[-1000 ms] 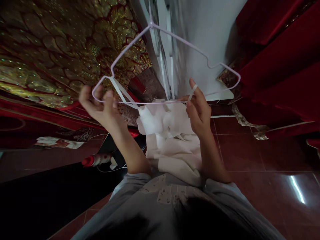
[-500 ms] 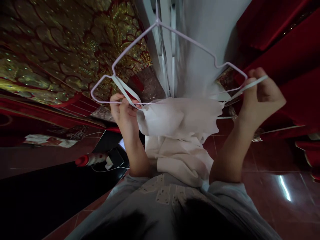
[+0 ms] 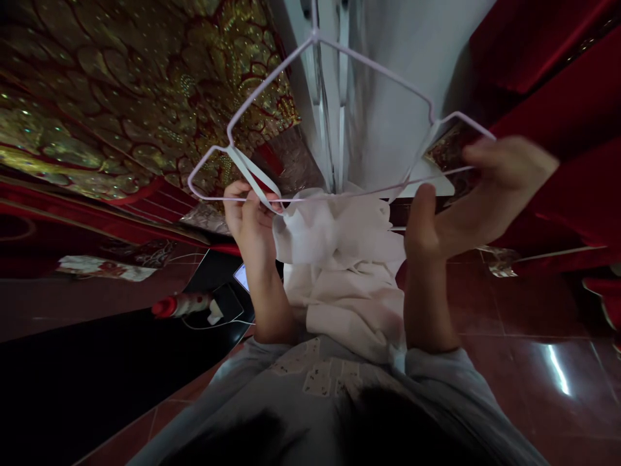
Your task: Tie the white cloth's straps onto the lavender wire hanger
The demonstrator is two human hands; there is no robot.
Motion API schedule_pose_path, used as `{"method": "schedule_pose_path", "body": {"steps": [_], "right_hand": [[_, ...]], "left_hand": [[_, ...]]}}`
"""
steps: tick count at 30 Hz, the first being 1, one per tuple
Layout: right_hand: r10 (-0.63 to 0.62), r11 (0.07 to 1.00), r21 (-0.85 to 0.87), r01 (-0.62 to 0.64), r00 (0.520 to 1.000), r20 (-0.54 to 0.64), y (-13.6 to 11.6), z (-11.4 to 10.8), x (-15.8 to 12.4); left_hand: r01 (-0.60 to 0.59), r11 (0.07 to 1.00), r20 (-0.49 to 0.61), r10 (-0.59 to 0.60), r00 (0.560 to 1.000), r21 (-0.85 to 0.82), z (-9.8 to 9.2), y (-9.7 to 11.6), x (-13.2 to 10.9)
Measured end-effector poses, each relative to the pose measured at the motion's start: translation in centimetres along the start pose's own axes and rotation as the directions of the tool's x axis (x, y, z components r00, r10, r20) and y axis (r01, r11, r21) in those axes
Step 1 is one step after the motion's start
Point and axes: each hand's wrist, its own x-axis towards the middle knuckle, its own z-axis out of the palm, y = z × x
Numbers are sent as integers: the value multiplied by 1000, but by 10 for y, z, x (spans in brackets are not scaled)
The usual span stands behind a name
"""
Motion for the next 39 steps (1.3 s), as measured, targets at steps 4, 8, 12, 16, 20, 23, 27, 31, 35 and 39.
{"method": "schedule_pose_path", "body": {"steps": [4,8,12,16,20,23,27,31,35,39], "right_hand": [[210,940,116,-321,812,545,-16,8,-39],[296,863,120,-491,683,668,-29,17,-65],[325,844,206,-495,779,536,-35,30,-78],[338,844,193,-499,777,531,-36,38,-81],[328,843,205,-497,778,536,-33,38,-79],[321,840,216,-498,776,543,-31,35,-77],[308,831,241,-502,775,551,-28,31,-75],[313,840,220,-497,773,552,-27,30,-74],[279,840,252,-481,781,560,-32,30,-71],[283,839,297,-457,831,479,-29,28,-62]], "left_hand": [[-29,999,-28,29,999,-12,5,-3,-6],[-56,998,-23,57,998,35,-2,0,-9],[31,972,110,-58,992,232,-24,28,-16],[46,902,217,-152,964,428,-37,74,-21],[65,982,217,-104,971,180,-24,104,-8],[31,998,122,-24,992,-57,-16,102,8],[-208,978,-134,207,969,7,-32,70,16],[-190,963,-109,213,971,189,-48,37,10],[10,994,-55,-4,998,110,-24,31,-2],[-66,993,-58,60,996,-95,5,35,-12]]}}
